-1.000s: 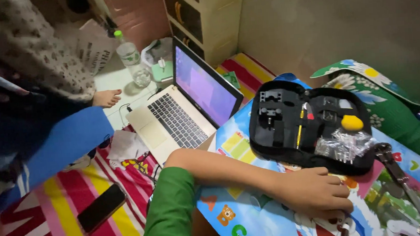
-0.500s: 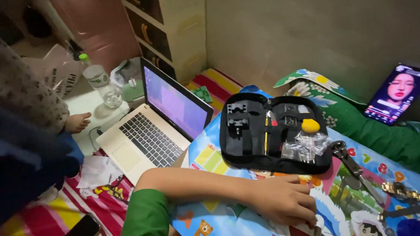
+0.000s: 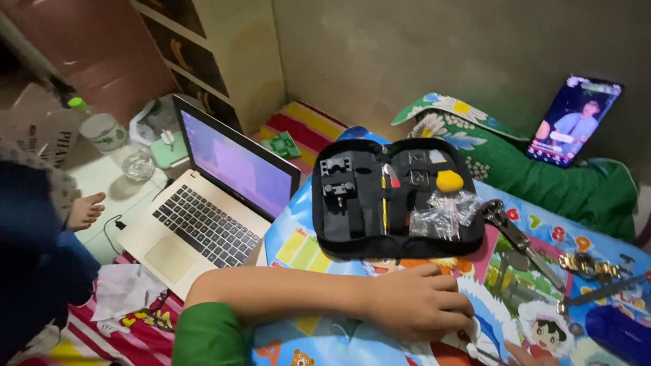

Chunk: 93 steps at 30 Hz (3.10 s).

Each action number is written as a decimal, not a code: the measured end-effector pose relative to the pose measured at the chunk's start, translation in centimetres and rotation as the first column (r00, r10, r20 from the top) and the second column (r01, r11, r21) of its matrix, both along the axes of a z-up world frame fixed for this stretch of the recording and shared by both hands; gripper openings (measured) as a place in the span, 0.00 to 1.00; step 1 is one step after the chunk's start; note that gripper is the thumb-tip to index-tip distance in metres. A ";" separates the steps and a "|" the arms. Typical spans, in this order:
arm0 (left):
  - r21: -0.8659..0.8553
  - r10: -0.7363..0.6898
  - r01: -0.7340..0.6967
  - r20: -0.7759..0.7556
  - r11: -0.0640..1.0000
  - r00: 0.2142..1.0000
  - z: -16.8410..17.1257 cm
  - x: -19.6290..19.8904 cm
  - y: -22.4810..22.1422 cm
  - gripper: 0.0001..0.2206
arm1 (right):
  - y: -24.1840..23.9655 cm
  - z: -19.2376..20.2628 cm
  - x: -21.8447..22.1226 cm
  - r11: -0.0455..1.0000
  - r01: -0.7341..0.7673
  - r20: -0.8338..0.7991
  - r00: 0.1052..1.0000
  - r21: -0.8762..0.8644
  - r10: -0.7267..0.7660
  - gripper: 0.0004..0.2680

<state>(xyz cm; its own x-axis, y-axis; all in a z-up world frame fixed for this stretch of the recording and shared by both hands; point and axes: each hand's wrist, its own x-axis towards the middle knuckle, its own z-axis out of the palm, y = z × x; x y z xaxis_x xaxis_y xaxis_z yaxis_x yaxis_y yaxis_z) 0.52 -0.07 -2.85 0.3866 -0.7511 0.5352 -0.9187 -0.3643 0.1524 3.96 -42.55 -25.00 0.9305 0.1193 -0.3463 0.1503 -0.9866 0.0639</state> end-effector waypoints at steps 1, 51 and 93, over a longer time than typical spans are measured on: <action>-0.008 -0.020 0.020 -0.019 1.000 1.000 0.2 0.0 0.0 0.10 | 4.1 6.8 -1.3 1.000 0.014 -0.016 1.000 -0.007 -0.014 0.26; 0.037 0.023 -0.022 -0.029 0.999 0.999 1.2 0.6 0.1 0.17 | 13.0 25.3 -8.4 0.742 -0.444 0.569 0.816 0.503 0.103 0.11; -0.071 0.062 -0.063 -0.017 0.995 0.998 1.6 -0.8 -1.0 0.15 | 12.6 25.2 -8.8 0.681 -0.595 0.631 0.735 0.427 0.247 0.09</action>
<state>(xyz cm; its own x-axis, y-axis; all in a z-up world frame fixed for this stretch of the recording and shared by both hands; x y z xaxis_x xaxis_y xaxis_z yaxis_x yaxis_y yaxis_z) -0.25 -1.04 -1.30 0.4399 -0.6853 0.5805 -0.8920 -0.4084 0.1939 -4.80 -29.96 0.16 0.7255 0.5499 0.4139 0.6770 -0.6784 -0.2853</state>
